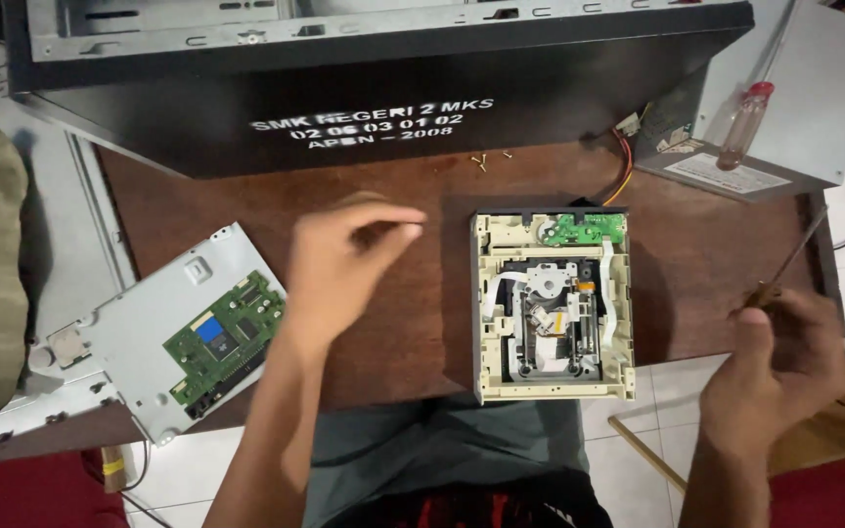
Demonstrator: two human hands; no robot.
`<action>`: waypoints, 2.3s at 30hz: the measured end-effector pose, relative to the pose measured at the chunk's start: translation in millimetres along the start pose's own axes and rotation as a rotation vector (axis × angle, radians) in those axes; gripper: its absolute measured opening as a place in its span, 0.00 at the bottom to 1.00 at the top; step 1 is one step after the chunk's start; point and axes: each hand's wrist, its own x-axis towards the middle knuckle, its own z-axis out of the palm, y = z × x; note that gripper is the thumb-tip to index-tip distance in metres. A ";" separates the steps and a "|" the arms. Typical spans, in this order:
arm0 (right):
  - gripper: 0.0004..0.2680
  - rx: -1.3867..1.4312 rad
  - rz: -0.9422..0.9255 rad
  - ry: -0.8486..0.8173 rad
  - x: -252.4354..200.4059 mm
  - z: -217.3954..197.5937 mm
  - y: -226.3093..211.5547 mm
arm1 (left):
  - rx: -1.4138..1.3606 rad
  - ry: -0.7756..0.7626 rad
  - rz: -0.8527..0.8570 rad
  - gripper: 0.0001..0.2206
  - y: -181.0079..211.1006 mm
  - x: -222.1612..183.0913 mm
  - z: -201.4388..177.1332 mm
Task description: Reassembling an internal optical drive by connecting ribbon cables to the PCB, seating the PCB into the frame, and fitting the metal cover.
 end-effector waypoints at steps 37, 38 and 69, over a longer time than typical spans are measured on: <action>0.03 -0.210 -0.504 -1.024 2.4 155.9 -158.8 | -1.308 0.334 -0.247 0.07 -31.9 -179.4 30.9; 0.02 0.038 -0.303 -1.076 -1.9 136.5 -173.1 | -1.237 0.322 -0.182 0.04 -25.4 -175.5 30.9; 0.09 0.339 -0.265 -1.060 -34.1 43.9 -156.9 | -1.140 0.109 -0.104 0.05 17.3 -172.1 70.2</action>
